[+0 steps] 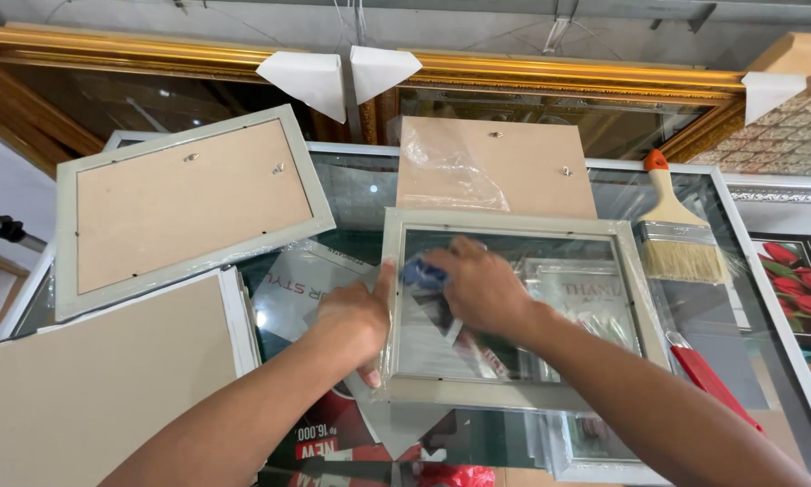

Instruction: Cleaning a glass pane and assembling a picture frame by inserting the backing and securing the tabs.

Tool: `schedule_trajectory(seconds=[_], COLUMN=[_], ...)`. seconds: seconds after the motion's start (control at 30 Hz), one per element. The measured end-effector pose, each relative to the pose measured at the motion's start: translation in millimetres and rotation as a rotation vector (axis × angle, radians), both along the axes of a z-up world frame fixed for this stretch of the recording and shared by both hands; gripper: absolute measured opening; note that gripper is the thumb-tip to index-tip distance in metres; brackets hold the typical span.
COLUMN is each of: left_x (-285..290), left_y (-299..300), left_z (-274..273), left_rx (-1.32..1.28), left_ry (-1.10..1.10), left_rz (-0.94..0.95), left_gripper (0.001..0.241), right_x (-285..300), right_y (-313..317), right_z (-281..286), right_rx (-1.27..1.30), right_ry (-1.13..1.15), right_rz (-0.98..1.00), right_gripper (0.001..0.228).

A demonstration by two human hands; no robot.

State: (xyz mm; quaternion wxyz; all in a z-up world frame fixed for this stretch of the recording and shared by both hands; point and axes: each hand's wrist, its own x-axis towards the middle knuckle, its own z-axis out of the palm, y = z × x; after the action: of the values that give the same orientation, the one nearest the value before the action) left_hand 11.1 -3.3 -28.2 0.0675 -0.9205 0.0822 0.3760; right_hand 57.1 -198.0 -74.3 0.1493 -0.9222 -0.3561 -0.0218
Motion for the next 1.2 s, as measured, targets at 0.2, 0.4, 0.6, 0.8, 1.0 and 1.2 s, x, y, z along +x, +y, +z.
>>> schedule_trajectory(seconds=[0.2,0.4,0.6,0.8,1.0,1.2], left_x=[-1.0,1.9,0.7,-1.7,-4.5,-1.1], left_y=[-1.3,-4.7,-0.3,0.5,1.3,0.9], left_z=[3.2,4.6,2.8,5.9,7.1,5.8], left_rx=[0.004,0.033,0.014,0.007,-0.013,-0.001], left_ry=[-0.016,0.013,0.006,-0.001,-0.013,0.002], left_rz=[0.009,0.053,0.020,0.035,0.038,0.013], left_gripper=[0.168,0.167,0.171,0.167,0.167,0.168], right_x=[45.7,-22.3,-88.1,-20.8,32.6,52.1], right_y=[39.6,17.0,-13.0,9.2,31.9,43.8], right_z=[6.6,28.3,13.5,56.8,13.3,16.7], right_rx=[-0.221,-0.145,-0.047,-0.075,-0.191,-0.211], right_ry=[-0.243,-0.143,0.113,0.071,-0.067,0.093], right_rz=[-0.048,0.181,0.294,-0.135,-0.094,-0.098], right_gripper=[0.032,0.044,0.047,0.048,0.045,0.041])
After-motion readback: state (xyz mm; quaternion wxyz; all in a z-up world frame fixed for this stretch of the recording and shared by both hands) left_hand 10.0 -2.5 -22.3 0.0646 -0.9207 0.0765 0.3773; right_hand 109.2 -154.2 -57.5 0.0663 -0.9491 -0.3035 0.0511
